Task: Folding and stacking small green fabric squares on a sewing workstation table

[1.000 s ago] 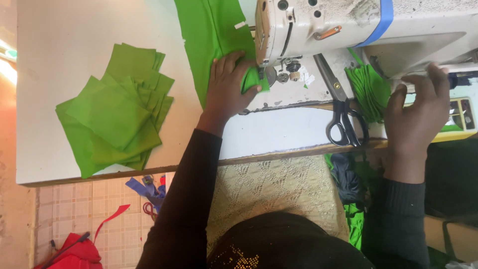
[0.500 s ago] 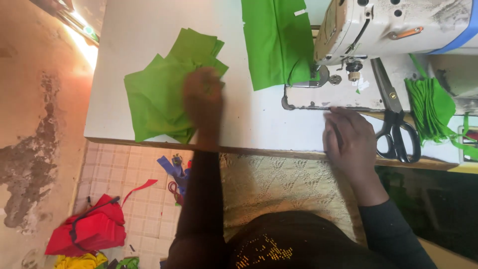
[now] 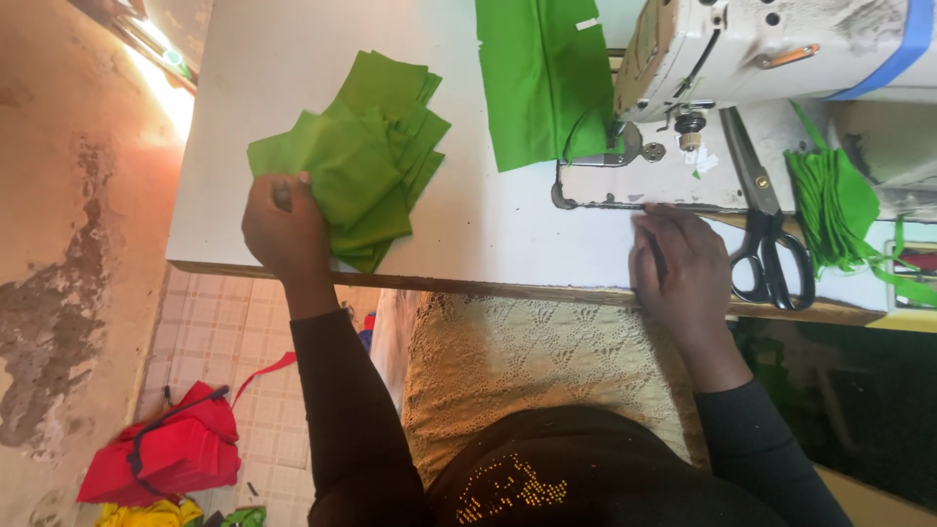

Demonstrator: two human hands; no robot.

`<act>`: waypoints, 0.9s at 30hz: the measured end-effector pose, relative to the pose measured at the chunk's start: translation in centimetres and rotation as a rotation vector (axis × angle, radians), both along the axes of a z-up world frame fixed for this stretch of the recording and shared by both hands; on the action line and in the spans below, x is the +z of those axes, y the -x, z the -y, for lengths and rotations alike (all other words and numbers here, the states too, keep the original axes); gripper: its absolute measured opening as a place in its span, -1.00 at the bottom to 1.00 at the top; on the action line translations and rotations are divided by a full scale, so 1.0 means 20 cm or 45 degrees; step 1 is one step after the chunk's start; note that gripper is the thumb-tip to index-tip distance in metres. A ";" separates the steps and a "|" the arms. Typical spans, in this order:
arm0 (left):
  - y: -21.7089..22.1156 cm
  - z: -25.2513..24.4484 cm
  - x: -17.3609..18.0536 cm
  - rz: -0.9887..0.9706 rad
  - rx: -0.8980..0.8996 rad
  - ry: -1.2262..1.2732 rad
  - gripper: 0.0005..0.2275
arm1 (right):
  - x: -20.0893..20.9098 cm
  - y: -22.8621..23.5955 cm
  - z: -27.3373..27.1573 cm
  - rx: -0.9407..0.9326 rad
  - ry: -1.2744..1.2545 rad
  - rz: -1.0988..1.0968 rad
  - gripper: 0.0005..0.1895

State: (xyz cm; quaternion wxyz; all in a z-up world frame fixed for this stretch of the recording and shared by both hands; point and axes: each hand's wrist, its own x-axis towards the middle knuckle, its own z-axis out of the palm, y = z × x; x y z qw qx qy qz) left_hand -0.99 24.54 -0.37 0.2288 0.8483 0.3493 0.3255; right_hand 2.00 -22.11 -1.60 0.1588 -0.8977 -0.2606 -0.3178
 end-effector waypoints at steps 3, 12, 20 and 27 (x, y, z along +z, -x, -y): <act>0.01 0.10 0.16 0.382 -0.219 -0.119 -0.90 | 0.02 0.00 -0.01 0.000 -0.006 0.001 -0.77; 0.06 0.68 0.40 0.703 -0.944 1.348 -0.50 | 0.08 0.05 -0.05 0.236 -0.410 -0.105 -0.93; 0.09 1.24 0.35 0.611 -1.249 1.761 -0.56 | 0.45 0.29 -0.21 0.576 -1.221 -0.834 -0.67; 0.13 1.40 0.35 0.522 -1.422 1.921 -0.59 | 0.45 0.34 -0.18 0.453 -1.215 -0.703 -0.77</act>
